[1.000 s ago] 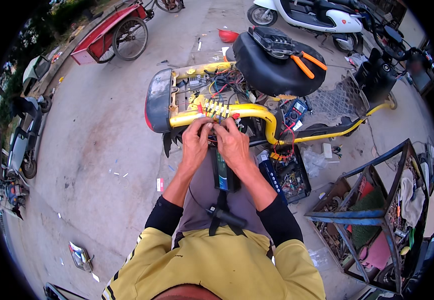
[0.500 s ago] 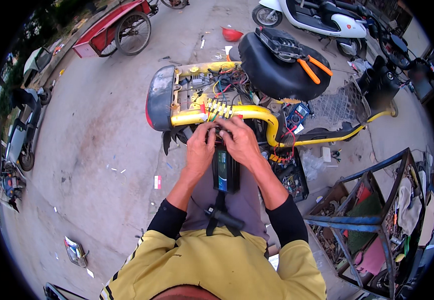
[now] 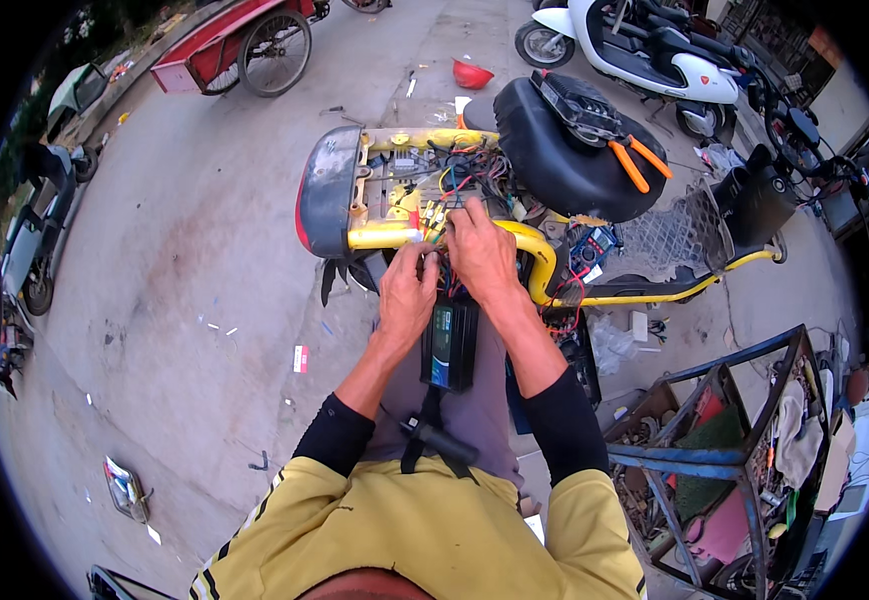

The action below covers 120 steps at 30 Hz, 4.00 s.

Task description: The person repairs the electrical wiring of a yellow electric scooter. They use a screwdriver to tighten screws on a terminal block, connecting multiple colored wires. The person works continuously on the wiring harness throughout the clip.

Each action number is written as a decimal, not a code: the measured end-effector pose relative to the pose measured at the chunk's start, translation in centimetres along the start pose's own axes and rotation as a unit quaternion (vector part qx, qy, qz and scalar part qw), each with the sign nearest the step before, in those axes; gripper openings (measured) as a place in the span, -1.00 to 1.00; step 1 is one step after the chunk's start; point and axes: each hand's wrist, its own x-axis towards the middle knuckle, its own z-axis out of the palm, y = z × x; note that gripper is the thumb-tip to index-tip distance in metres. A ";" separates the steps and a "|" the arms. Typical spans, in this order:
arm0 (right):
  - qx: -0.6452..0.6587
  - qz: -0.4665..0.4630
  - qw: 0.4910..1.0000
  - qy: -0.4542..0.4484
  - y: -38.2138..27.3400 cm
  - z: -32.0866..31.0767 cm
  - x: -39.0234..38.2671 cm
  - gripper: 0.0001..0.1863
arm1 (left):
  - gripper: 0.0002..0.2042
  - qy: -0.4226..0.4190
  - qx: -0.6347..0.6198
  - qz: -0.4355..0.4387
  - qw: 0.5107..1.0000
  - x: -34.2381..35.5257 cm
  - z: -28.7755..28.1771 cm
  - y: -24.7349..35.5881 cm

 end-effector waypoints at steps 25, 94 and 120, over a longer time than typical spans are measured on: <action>0.087 0.008 0.996 0.012 0.4 -0.5 0.7 -0.79 | -0.86 -0.004 -0.010 -0.006 1.000 0.1 -0.1 -0.1; 0.105 0.038 0.994 0.014 -0.5 -0.2 0.6 -0.82 | -0.84 -0.007 -0.023 -0.005 1.000 0.1 -0.2 -0.3; 0.044 0.036 0.998 0.024 -0.1 0.1 -0.4 -0.79 | -0.85 -0.002 -0.031 -0.006 1.000 0.0 0.0 0.0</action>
